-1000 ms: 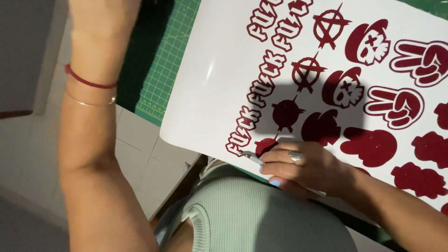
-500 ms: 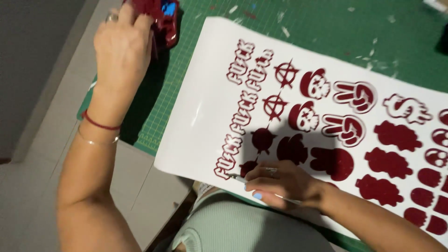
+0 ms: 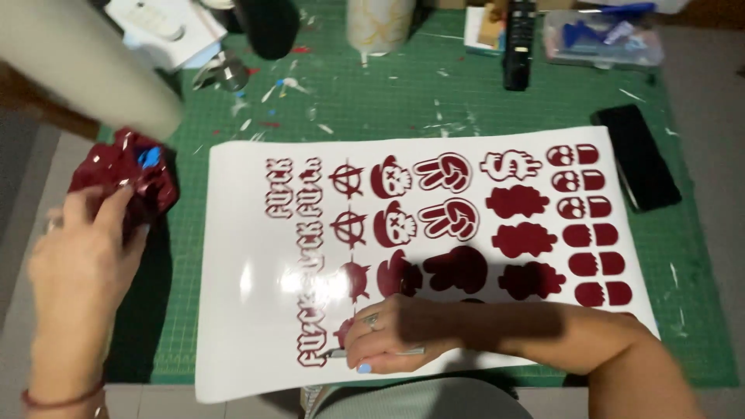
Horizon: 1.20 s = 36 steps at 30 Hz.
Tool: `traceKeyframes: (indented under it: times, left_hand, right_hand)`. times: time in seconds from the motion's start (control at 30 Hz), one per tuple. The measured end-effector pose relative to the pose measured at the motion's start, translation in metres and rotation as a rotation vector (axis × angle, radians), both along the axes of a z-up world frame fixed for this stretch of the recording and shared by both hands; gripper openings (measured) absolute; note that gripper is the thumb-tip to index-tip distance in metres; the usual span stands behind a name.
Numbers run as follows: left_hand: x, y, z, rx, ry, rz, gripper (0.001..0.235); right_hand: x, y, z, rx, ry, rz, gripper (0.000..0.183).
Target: Using a precision weeding tool to remove excess vinyl pieces from a sheet of cut sticker designs.
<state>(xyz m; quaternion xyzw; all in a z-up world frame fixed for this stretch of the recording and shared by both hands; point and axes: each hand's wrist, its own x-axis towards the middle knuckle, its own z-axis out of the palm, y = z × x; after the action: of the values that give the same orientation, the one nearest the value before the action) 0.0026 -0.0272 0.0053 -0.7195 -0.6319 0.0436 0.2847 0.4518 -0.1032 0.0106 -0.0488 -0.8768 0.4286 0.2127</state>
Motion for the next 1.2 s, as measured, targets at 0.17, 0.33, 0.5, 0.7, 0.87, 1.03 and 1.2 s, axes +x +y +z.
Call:
traceKeyframes:
  times: [0.17,0.33,0.5,0.7,0.87,1.03,1.2]
  left_hand:
    - [-0.02,0.001,-0.002,-0.194,-0.285,0.126,0.067]
    - [-0.012,-0.018,0.01,-0.097,-0.975,-0.176,0.028]
    - [-0.021,-0.012,-0.003,-0.087,-0.904,-0.107,0.017]
    - [-0.028,-0.006,-0.009,-0.091,-0.913,-0.151,0.019]
    - [0.008,-0.022,0.017,-0.078,-0.74,-0.11,0.021]
    - [0.016,-0.036,-0.006,-0.096,-0.626,-0.154,0.021]
    - [0.063,-0.062,0.005,-0.321,-0.893,-0.273,0.024]
  right_hand:
    - [-0.003,0.0,0.008,0.019,0.151,-0.052,0.017]
    - [-0.003,0.0,0.007,0.039,0.157,-0.07,0.018]
    - [-0.003,0.0,0.007,0.02,0.148,-0.07,0.018]
    - [0.0,0.003,0.005,-0.041,0.126,-0.05,0.021]
    - [0.003,0.014,0.002,-0.27,0.109,-0.092,0.015]
    - [0.001,0.029,0.007,-0.526,0.158,-0.366,0.02]
    - [0.022,0.042,0.036,-0.912,0.369,-0.319,0.034]
